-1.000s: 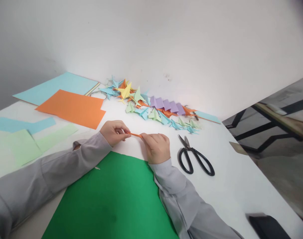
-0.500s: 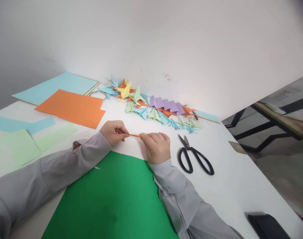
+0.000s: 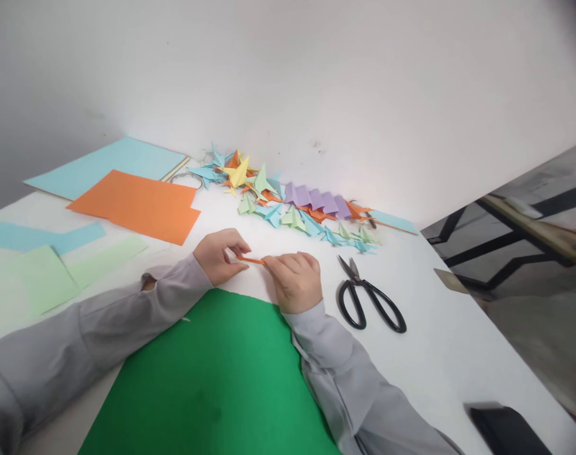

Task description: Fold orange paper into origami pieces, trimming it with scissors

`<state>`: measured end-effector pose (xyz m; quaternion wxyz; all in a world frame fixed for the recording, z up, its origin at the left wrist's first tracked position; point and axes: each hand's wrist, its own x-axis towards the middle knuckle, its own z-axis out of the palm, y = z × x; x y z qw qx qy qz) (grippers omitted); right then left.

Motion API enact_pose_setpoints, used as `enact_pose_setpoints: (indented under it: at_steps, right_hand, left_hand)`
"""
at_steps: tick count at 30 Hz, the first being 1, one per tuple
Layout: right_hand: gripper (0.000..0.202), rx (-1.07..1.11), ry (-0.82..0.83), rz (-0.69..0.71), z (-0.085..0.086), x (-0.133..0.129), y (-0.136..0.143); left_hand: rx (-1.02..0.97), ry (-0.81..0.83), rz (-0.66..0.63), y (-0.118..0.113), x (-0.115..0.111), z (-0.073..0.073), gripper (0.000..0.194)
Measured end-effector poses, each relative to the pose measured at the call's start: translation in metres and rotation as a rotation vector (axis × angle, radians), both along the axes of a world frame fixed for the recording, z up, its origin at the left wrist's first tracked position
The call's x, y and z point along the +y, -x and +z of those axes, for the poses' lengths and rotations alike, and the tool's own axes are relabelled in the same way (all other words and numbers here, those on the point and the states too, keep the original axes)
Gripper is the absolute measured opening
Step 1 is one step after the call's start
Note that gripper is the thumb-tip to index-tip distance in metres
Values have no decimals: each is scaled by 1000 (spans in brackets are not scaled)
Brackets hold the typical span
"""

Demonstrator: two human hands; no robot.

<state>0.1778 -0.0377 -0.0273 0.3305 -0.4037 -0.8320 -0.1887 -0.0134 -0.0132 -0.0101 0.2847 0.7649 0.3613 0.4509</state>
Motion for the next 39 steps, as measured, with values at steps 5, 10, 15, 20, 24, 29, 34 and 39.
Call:
enact_pose_setpoints:
  at_steps: [5,10,15,20,24,29,34,39]
  right_hand:
    - [16,5,-29,53,4,-3,6]
    - [15,30,-5,82,6,-5,9]
    - [15,53,5,95,7,-5,9]
    - [14,61,44,41,5,-4,7]
    - [14,90,67,-6,2,-1,4]
    - [16,132,112,-17,-1,4,0]
    - [21,183,144,34,-1,3,1]
    - [25,348,232,26,5,-5,7]
  left_hand:
    - [157,-227,-135,0,-3,-3,16]
    - [342,-366,-62,-1,-7,-3,25]
    - [437,-441,-18,-1,-10,-1,25]
    - [207,-383,16,-2,-7,2,22]
    - [95,-277,18,-1,-6,6,22]
    - [-82,-31,13,-3,-6,9,17]
    - [-303,402,17,-8,-7,12,27]
    - [-557,693,18,-7,-1,14,40]
